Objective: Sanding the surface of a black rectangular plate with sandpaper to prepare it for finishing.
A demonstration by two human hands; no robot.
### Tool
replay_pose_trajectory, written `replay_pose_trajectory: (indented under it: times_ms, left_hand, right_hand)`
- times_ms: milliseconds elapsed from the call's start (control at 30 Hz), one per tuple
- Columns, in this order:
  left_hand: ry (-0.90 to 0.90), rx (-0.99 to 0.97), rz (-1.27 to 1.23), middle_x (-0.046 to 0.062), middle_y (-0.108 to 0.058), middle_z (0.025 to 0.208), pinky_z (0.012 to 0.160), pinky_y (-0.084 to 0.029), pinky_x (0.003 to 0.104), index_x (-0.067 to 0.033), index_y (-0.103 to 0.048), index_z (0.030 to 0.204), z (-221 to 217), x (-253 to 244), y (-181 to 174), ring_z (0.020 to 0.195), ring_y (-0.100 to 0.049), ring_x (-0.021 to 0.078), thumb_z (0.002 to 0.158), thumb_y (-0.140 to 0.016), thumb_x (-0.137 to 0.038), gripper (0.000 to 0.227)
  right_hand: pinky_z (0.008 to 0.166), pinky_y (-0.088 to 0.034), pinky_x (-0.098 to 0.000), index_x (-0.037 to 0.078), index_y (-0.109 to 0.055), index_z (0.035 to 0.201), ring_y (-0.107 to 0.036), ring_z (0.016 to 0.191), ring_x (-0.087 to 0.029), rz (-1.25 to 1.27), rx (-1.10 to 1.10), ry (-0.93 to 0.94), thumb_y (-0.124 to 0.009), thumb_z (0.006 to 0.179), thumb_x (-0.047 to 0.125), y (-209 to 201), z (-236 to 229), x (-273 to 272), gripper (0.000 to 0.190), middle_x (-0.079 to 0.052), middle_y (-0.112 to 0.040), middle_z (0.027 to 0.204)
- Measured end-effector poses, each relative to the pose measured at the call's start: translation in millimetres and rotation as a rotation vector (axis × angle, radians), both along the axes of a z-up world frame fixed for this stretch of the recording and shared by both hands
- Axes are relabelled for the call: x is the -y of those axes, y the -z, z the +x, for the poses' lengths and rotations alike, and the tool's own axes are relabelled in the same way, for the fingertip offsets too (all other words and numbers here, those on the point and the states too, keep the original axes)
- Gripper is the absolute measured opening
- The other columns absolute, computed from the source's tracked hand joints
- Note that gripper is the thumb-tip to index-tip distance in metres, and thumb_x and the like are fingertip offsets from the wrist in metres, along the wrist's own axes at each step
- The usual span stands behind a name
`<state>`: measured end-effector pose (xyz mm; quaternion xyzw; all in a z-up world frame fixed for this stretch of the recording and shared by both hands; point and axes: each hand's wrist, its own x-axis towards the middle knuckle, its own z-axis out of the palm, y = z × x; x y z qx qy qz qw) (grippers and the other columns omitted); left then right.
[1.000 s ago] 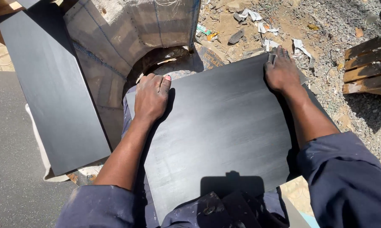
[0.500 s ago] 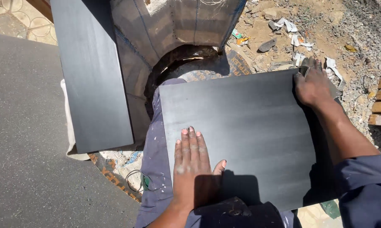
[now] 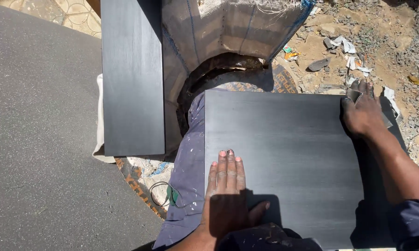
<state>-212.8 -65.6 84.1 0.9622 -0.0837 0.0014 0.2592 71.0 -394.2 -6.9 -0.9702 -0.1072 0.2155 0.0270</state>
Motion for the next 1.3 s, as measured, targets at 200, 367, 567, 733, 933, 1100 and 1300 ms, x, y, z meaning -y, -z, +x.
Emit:
replay_pose_trajectory:
  times_ms: [200,367,567,733,933,1100,1300]
  left_hand:
    - [-0.035,0.083,-0.016,0.029,-0.056,0.114,0.097,-0.036,0.057,0.0082,-0.060,0.116,32.9,4.3,-22.4,0.105,-0.051,0.0454,0.095,-0.062,-0.048,0.060]
    - [-0.179,-0.172,-0.005,0.003,-0.051,0.088,0.068,-0.046,0.043,-0.0141,-0.064,0.089,66.5,-26.0,4.5,0.083,-0.056,0.0289,0.094,-0.063,-0.037,0.023]
    - [-0.475,-0.077,0.067,0.028,-0.052,0.129,0.088,-0.046,0.050,0.0075,-0.050,0.140,82.0,-30.6,-1.7,0.115,-0.054,0.0465,0.089,-0.072,-0.033,0.069]
    - [-0.522,-0.170,-0.395,0.047,-0.040,0.142,0.116,-0.026,0.063,0.0178,-0.025,0.154,81.3,-32.8,-23.5,0.136,-0.040,0.0616,0.108,-0.045,-0.018,0.061]
    - [-0.540,-0.156,-0.388,0.044,-0.054,0.132,0.118,-0.031,0.056,0.0179,-0.040,0.146,73.9,-39.2,-9.8,0.129,-0.054,0.0549,0.111,-0.040,-0.026,0.057]
    - [-0.433,-0.163,-0.138,0.037,-0.051,0.142,0.118,-0.032,0.055,0.0105,-0.042,0.148,77.5,-31.0,8.6,0.135,-0.052,0.0473,0.110,-0.042,-0.027,0.054]
    - [-0.306,-0.144,0.056,0.036,-0.031,0.160,0.124,-0.017,0.057,0.0112,-0.036,0.153,73.6,-36.4,13.6,0.154,-0.025,0.0459,0.104,-0.050,-0.045,0.076]
  right_hand:
    - [0.128,-0.013,-0.0468,0.005,-0.032,0.158,-0.020,0.157,-0.025,0.504,0.043,-0.534,-0.040,0.101,0.025,-51.5,-90.8,-253.6,0.061,-0.012,-0.028,0.167]
    - [0.129,-0.017,-0.0459,0.009,-0.048,0.152,-0.032,0.152,-0.029,0.571,-0.070,-0.399,-0.044,0.101,0.026,-61.2,-49.1,-162.0,0.054,-0.007,-0.041,0.163]
    - [0.128,-0.012,-0.0524,-0.001,-0.043,0.157,-0.025,0.154,-0.038,0.360,0.078,-0.010,-0.036,0.110,0.025,-52.4,-53.2,-89.7,0.055,-0.019,-0.034,0.165]
    - [0.128,-0.020,-0.0479,0.011,-0.061,0.141,-0.042,0.147,-0.032,0.643,-0.183,-0.452,-0.039,0.104,0.031,-112.5,-108.5,-231.1,0.048,-0.013,-0.056,0.150]
    - [0.121,-0.033,-0.0567,0.000,-0.061,0.137,-0.051,0.136,-0.045,0.493,-0.140,-0.357,-0.050,0.084,0.008,-129.1,-95.8,-172.4,0.056,-0.026,-0.062,0.140]
    - [0.124,-0.025,-0.0521,0.005,-0.059,0.142,-0.042,0.146,-0.037,0.681,-0.077,-0.463,-0.043,0.096,0.019,-83.3,-81.8,-239.6,0.051,-0.015,-0.051,0.155]
    - [0.128,-0.012,-0.0499,0.009,-0.036,0.156,-0.023,0.154,-0.029,0.125,0.095,-0.138,-0.032,0.105,0.030,-30.9,-23.7,-36.3,0.055,-0.011,-0.030,0.166]
